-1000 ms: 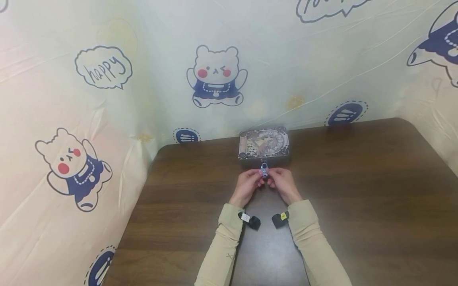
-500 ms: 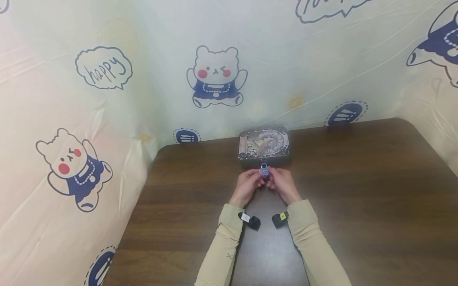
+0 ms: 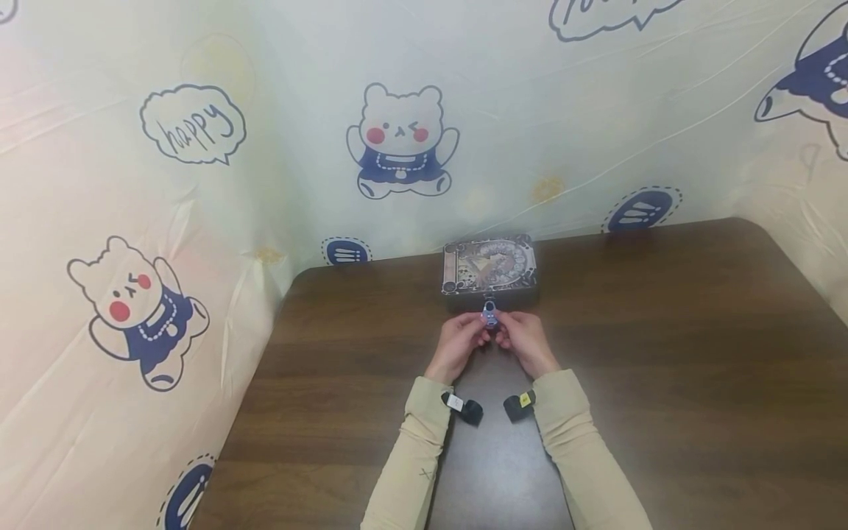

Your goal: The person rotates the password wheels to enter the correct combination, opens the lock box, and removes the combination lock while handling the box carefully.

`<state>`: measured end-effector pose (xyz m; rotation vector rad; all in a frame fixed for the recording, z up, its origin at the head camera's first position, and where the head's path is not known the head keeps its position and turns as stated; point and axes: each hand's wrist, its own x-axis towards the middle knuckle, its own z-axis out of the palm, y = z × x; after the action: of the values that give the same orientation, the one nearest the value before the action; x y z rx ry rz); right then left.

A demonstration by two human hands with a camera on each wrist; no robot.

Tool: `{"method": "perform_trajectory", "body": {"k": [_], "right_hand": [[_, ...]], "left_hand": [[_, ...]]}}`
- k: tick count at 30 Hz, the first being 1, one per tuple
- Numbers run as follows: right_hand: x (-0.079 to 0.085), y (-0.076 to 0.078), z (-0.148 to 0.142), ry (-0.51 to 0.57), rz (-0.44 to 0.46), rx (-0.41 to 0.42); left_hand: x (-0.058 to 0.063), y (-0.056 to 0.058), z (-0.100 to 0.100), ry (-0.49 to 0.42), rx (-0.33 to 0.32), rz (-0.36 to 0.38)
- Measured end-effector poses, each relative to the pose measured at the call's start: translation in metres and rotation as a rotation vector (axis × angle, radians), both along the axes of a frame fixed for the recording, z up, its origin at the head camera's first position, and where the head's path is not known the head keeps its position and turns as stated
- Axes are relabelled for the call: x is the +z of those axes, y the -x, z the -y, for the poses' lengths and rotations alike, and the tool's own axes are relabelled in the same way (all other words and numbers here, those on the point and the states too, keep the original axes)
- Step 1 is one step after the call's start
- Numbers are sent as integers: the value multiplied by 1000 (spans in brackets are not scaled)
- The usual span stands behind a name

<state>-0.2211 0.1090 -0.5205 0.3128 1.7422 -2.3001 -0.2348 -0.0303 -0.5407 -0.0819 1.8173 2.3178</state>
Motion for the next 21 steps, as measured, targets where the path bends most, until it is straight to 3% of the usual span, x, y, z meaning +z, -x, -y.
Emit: {"method": "perform_trajectory", "body": {"k": [14, 21], "right_hand": [[2, -1, -2, 65, -10, -13], [3, 0, -2, 95, 43, -30]], "left_hand": [[-2, 2, -1, 16, -1, 5], [0, 1, 0, 24, -5, 4]]}}
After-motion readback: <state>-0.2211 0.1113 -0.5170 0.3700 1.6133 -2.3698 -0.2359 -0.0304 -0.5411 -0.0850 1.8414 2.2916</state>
